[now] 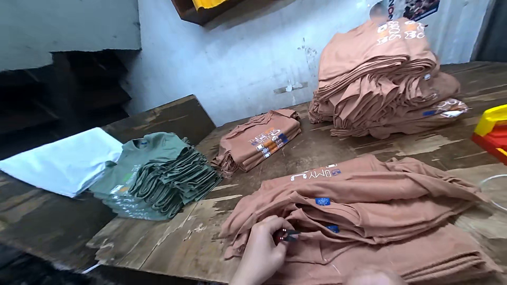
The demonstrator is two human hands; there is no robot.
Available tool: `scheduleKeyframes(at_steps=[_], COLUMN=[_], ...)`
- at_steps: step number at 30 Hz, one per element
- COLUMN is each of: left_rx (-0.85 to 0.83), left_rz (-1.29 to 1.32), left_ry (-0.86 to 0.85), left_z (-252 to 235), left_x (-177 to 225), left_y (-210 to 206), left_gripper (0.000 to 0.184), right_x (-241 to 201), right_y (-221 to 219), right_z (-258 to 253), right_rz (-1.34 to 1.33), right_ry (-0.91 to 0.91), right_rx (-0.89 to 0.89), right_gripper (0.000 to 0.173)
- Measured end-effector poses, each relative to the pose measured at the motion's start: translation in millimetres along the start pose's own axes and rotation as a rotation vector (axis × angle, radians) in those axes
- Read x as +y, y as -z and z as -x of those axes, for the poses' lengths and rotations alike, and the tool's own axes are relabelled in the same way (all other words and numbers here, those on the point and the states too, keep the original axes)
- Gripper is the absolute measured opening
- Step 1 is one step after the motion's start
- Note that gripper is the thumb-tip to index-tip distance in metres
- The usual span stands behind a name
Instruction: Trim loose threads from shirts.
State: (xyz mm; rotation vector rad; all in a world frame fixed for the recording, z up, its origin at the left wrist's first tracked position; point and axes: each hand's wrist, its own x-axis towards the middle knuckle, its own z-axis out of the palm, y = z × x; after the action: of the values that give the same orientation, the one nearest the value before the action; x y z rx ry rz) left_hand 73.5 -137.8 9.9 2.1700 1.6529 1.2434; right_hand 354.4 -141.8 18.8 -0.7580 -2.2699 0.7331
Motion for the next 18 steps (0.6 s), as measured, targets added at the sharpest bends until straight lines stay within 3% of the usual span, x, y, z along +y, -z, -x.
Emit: scheduleKeyframes(at_steps=[2,4,6,10,14,15,16,18], left_rx=[0.01,0.065,0.135,-0.009,-0.311,-0.381,-0.381,-0.215], left_rz=[-0.037,-0.141,-0.295,-0.392,-0.216,-0.127,-0.024,0.188], left_ry=[0.029,0.037,-0.02,0.008,0.44,0.475,0.473,0.39], left_z=[-7.3,-14.9,-22.3,-22.2,-19.8,-19.6,-16.7,-9.5], left_x=[4.8,7.4,4.0,11.6,59.8,63.1,60.2,48.5], left_y=[-1.0,-7.2,-19.3,-27.0,-1.7,-1.0,-4.7,-14.5], left_gripper=[0.008,0.01,0.015,0.022,0.022,0.023,0.021,0.014], right_x=[-7.2,-2.1,1.6,1.2,11.9,14.2,16.1,14.8], right_y=[-9.0,-19.4,-28.2,-29.3,-51.5,-59.7,-67.3,-72.5], right_z=[-12.8,-24.8,-30.6,-30.3,-29.5,-29.7,-29.3,-29.6], right_rz=[0.202,0.383,0.401,0.246,0.15,0.141,0.143,0.105], right_ry=[-0.123,-0.205,-0.204,-0.16,0.112,0.176,0.207,0.14], right_rx=[0.226,0.204,0.166,0.189,0.443,0.504,0.548,0.615], right_gripper=[0.044,0.046,0.034,0.013,0.007,0.007,0.008,0.009])
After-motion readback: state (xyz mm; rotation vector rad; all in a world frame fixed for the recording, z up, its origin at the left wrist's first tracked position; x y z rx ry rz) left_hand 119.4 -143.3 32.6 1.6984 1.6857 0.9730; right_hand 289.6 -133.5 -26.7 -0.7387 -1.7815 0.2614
